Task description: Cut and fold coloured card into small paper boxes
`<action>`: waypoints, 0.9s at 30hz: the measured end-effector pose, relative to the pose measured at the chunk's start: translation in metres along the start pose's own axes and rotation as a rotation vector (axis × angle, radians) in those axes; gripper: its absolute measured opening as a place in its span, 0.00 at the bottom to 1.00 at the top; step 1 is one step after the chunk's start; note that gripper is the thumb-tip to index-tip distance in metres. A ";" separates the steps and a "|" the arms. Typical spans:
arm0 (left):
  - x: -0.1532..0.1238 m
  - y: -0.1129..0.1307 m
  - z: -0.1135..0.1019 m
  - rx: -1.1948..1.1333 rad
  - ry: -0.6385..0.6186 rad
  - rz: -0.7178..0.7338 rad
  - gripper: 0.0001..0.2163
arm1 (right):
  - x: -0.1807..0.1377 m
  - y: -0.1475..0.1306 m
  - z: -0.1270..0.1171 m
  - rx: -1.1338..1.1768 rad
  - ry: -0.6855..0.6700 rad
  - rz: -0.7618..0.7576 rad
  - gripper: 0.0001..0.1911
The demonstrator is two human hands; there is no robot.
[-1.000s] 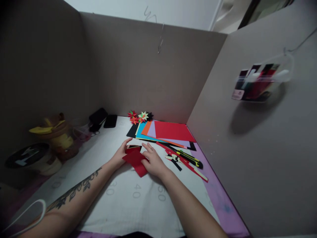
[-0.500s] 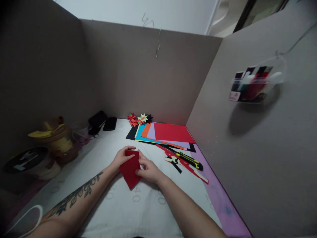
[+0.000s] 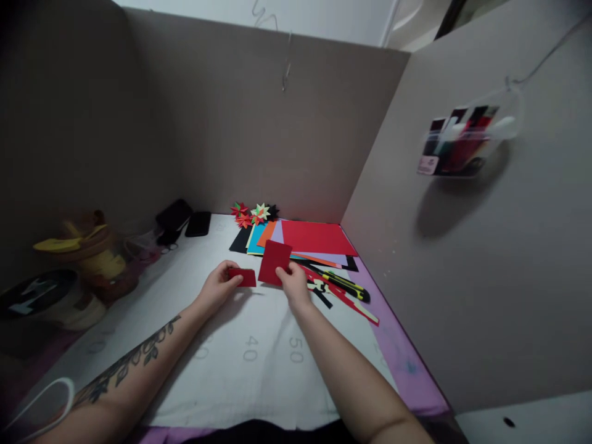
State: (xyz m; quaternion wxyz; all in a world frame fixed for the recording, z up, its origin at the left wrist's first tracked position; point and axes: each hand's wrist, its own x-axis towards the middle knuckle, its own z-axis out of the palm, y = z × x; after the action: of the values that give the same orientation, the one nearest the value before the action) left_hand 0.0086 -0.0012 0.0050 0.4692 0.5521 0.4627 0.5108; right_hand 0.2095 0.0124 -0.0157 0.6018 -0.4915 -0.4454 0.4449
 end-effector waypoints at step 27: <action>0.003 -0.013 0.006 -0.011 -0.285 -0.066 0.19 | -0.024 0.000 0.030 -0.462 -0.365 -0.192 0.15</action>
State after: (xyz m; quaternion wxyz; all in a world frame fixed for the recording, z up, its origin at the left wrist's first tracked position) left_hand 0.0146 0.0028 -0.0077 0.5498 0.6010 0.4067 0.4137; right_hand 0.1755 -0.0046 -0.0149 0.4234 -0.4828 -0.6801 0.3538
